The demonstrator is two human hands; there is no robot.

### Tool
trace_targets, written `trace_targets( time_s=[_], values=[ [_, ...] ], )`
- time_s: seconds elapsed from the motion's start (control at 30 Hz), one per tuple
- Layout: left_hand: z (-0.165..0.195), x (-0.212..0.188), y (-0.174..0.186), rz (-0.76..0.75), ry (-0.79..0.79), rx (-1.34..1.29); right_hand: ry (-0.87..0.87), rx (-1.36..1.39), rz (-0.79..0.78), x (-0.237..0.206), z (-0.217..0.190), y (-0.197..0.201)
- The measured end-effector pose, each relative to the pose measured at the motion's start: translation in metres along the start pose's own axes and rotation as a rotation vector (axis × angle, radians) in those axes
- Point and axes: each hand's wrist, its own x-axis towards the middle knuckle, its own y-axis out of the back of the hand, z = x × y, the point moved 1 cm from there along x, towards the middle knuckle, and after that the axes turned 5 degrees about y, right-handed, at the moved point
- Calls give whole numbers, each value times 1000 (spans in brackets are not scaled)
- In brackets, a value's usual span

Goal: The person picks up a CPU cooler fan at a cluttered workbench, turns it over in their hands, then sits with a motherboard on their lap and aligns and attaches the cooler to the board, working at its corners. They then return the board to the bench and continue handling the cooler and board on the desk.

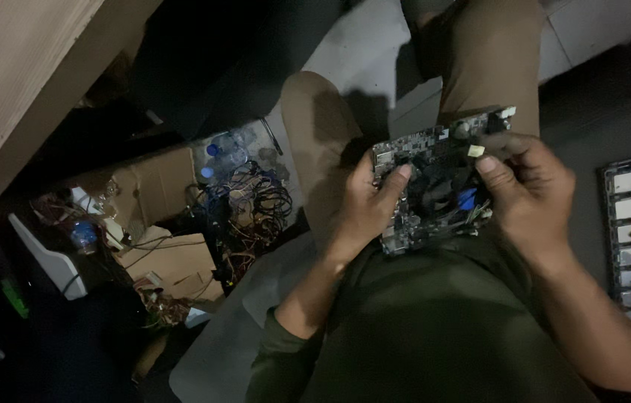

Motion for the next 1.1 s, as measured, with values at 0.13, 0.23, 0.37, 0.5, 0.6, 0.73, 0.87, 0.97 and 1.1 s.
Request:
trace_targets(
  time_s=[0.13,0.23,0.37,0.5,0.6,0.73,0.87,0.97,1.1],
  values=[
    [5,2,-1,10,25,-8,-44,51,17,8,3,-2],
    [6,5,3,-28,42,-3,-60,54,10,16,4,-3],
    [0,12,11,-78,-22,-22,-130,103,30,24,7,-7],
    [-15,12,21,-226,57,-262,-90,170,24,26,8,-7],
    [-36,15,29,-299,69,-348,-95,-23,16,23,4,-1],
    [-73,17,41,-279,167,-501,-145,178,-11,14,0,-6],
    [-89,19,45,-279,152,-587,-172,213,38,8,4,-14],
    [-76,18,41,-214,194,-563,-107,219,64,8,9,-15],
    [-43,20,30,-189,232,-538,-64,86,98,18,16,-14]
  ],
)
